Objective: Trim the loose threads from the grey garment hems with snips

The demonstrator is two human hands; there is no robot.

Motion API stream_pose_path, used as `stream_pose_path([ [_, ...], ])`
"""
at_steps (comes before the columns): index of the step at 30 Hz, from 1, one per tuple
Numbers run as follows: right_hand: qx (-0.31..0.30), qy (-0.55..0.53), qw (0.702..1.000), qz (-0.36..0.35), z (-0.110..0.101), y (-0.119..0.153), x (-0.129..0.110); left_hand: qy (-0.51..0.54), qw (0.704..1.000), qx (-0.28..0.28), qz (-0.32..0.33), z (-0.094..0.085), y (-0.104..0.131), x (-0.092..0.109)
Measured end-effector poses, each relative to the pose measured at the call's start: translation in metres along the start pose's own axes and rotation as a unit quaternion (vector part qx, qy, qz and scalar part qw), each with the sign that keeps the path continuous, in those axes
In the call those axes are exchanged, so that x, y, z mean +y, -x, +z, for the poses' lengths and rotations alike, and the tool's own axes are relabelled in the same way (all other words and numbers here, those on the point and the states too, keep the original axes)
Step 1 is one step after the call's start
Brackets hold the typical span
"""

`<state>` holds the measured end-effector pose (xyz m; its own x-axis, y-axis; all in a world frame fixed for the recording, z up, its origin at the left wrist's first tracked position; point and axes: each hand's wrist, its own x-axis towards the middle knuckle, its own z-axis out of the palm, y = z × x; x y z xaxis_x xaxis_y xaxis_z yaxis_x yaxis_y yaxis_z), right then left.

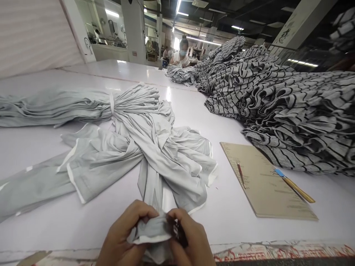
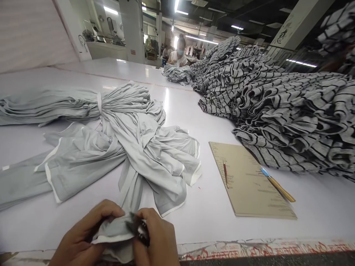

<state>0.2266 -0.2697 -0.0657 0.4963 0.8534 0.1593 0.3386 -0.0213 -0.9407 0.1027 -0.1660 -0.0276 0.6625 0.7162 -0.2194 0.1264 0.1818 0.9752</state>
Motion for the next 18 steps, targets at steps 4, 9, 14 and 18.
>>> stream_pose_path([
  [4, 0.036, -0.065, 0.992, 0.104, -0.014, -0.014, -0.003, 0.042, 0.991, -0.071, -0.104, -0.008, -0.011, 0.013],
  [9, 0.039, 0.047, 0.997, 0.045, -0.027, -0.012, -0.008, 0.221, 0.938, -0.07, -0.258, -0.008, -0.014, 0.017],
  [14, -0.105, 0.098, 0.988, -0.048, -0.029, -0.001, -0.009, 0.252, 0.929, -0.061, -0.265, -0.003, -0.012, 0.017],
  [18, -0.113, 0.18, 0.971, -0.108, -0.022, 0.0, -0.002, 0.24, 0.933, -0.073, -0.257, -0.004, -0.011, 0.018],
])
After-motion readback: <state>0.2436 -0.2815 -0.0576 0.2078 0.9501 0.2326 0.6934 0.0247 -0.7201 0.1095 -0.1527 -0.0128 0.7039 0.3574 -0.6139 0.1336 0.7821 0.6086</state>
